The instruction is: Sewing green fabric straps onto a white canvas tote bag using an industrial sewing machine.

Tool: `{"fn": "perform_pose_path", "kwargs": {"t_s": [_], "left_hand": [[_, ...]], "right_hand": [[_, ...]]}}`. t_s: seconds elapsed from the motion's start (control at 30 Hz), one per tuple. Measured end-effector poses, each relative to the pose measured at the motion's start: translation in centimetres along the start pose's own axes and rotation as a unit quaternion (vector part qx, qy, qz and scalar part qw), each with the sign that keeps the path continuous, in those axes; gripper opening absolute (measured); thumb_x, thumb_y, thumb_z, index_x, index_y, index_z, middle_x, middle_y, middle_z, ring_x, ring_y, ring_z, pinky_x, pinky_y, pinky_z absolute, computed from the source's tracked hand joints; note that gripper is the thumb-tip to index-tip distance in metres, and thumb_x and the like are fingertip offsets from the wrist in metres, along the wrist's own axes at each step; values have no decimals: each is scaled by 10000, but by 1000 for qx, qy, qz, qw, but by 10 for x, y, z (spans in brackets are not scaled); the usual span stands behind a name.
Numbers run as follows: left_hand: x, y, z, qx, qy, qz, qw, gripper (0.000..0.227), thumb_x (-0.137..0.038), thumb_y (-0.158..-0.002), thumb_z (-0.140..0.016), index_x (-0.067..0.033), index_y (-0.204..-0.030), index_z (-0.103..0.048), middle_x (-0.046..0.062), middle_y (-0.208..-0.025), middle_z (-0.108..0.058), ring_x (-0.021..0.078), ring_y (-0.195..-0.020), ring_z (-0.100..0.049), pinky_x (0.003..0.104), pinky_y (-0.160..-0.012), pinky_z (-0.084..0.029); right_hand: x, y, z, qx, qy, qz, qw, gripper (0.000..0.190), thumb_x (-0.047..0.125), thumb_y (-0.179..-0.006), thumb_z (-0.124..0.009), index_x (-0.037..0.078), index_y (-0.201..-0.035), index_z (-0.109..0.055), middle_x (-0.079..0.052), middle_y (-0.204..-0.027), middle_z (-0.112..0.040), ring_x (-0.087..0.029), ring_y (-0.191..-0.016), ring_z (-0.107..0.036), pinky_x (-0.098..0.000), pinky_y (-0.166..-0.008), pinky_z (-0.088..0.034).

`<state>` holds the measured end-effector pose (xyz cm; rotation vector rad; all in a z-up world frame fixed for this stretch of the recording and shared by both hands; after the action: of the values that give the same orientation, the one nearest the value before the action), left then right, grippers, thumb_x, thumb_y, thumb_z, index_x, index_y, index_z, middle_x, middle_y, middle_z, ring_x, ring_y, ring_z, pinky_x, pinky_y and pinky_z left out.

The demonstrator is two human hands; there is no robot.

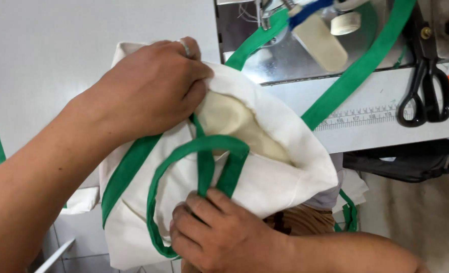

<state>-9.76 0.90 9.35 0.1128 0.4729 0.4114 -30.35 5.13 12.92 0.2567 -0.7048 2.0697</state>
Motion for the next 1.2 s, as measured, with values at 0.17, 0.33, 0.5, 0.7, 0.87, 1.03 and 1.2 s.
{"fn": "perform_pose_path", "kwargs": {"t_s": [0.17,0.33,0.5,0.7,0.87,1.03,1.2], "left_hand": [[-30,-8,-26,66,-226,115,965,688,-757,-1026,-595,-149,-1330,-701,133,-1258,-711,348,-1117,-696,510,-788,-635],[-52,14,-21,-181,-226,-97,952,355,-166,-909,-723,-146,-1248,-623,169,-1315,-650,307,-992,-634,423,-542,-542],[-27,17,-38,-28,-144,-5,989,824,-444,-906,-765,-126,-1627,-525,239,-1480,-556,466,-1227,-547,550,-679,-658],[-22,15,-29,3,-148,-3,989,825,-383,-891,-779,-171,-1658,-561,260,-1469,-560,490,-1220,-520,617,-728,-640],[13,22,-18,-26,-85,-13,996,803,-269,-871,-773,-184,-1647,-583,302,-1535,-516,548,-1303,-467,641,-980,-481],[-16,36,-30,-126,-122,-17,984,765,-214,-901,-782,-50,-1625,-594,353,-1145,-691,585,-1079,-638,621,-943,-518],[-41,56,-73,-46,-224,137,964,687,-520,-1146,-402,-135,-1712,-356,320,-1655,-391,539,-1411,-423,643,-828,-623]], "right_hand": [[-20,21,2,77,-94,-22,992,277,201,-1064,-539,71,-1282,-651,-213,-1351,-669,-431,-1235,-656,-534,-912,-559],[-50,122,49,-77,13,-145,986,443,501,-987,-823,214,-1262,-627,-82,-1321,-682,-306,-1214,-750,-540,-1058,-610],[-143,267,38,-151,-87,-502,847,675,126,-798,-882,-19,-1387,-585,-182,-1361,-616,-284,-1163,-664,-385,-1068,-559],[-133,232,-141,216,-206,-397,868,612,452,-940,-634,190,-1490,-569,-67,-1589,-515,-255,-1396,-501,-425,-1211,-351],[-72,215,-92,157,-520,-387,745,448,328,-1009,-640,126,-1409,-637,-180,-1368,-633,-378,-1124,-625,-534,-925,-514],[-137,224,-16,-99,-619,-366,688,296,52,-1008,-728,-103,-1256,-767,-210,-1359,-786,-315,-1259,-741,-480,-1146,-590],[-179,278,12,26,-439,-493,750,95,127,-970,-762,51,-941,-716,-182,-701,-896,-262,-639,-899,-363,-666,-734]]}}
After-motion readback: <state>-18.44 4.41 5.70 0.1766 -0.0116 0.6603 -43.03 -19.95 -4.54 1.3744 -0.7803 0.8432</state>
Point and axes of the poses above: each hand's wrist, its own y-axis away from the middle knuckle, its own z-axis out of the back of the hand, x = y × z, the point moved 9 cm from there along -y, towards the middle knuckle
